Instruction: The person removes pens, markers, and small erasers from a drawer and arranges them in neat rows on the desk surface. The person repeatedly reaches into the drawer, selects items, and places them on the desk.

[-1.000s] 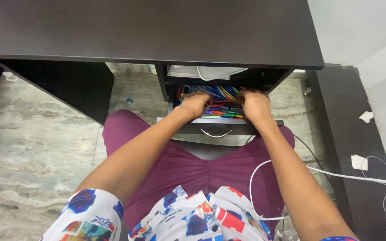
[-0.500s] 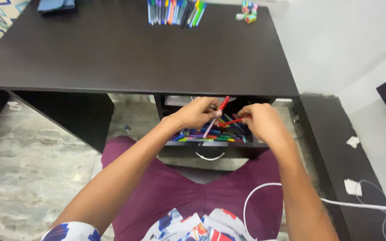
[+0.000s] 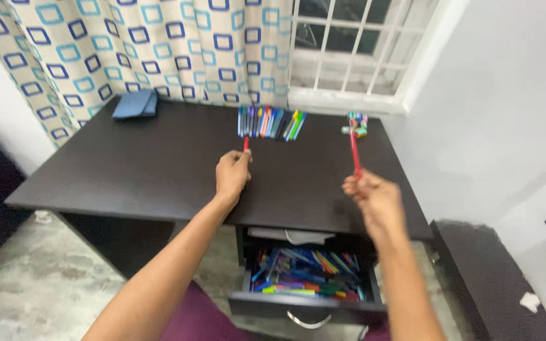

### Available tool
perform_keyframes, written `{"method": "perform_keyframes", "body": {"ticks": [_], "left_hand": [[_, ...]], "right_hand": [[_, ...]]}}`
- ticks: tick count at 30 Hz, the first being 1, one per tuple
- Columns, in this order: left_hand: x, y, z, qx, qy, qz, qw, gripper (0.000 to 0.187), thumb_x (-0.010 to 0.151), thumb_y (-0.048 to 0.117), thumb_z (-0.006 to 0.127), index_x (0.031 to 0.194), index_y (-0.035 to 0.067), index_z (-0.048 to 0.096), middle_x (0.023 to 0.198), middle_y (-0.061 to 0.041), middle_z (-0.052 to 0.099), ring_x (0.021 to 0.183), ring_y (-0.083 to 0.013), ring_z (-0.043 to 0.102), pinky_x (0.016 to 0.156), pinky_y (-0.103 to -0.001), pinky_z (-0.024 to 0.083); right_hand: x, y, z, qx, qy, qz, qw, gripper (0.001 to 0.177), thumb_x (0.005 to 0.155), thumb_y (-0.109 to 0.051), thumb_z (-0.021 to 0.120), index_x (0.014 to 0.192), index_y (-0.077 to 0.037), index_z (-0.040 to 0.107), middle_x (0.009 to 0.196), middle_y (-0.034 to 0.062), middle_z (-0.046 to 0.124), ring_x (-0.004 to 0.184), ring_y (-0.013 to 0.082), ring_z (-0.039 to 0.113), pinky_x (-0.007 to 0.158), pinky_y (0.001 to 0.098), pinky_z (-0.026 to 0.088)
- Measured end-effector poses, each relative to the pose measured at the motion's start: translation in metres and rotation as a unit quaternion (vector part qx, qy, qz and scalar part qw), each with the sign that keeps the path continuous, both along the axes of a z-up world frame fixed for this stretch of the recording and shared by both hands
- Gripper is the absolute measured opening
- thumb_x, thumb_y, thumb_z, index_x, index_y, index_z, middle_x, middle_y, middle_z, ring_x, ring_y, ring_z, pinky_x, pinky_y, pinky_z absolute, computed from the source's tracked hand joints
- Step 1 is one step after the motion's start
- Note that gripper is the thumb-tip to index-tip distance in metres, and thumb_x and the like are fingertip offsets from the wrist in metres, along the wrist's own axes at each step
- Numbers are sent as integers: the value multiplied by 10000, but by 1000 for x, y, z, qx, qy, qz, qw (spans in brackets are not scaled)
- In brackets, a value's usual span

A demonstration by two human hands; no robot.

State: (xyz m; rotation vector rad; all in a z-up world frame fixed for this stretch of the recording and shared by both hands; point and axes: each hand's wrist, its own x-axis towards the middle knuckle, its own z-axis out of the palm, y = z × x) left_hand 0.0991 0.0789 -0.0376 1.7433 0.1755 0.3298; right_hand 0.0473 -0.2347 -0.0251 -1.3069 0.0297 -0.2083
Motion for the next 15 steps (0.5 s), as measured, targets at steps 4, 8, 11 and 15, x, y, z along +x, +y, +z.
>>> {"method": "perform_keyframes", "body": {"ticks": [4,8,11,15], "left_hand": [[24,15,4,46,24,5,999,439,1016,379,554,835,15,722,545,-44,623,485,-146,617,521,-307,473],[49,24,5,98,12,20,995,490,1018,436,527,845,29,738,576,-89,637,550,-198,653,602,-371,494],[66,25,5,125,-20,42,991,512,977,478,533,819,38,742,639,-78,682,634,-223,696,682,-408,517],[85,25,12,145,15,45,988,528,979,513,514,829,52,724,663,-106,674,673,-286,687,710,-447,514]], "right_hand": [[34,51,-28,-19,8,-26,999,482,971,-11,553,1433,31,422,1067,199,656,956,258,751,823,329,637],[60,94,-14,-138,2,-77,987,444,976,-38,569,1402,-5,448,1009,185,690,892,216,774,784,309,655],[81,117,0,-257,7,-111,960,348,976,-94,627,1299,9,552,875,137,758,756,166,785,705,274,633],[116,144,6,-320,6,-156,935,302,897,-114,724,1164,1,643,751,96,732,609,182,740,581,329,575]]}}
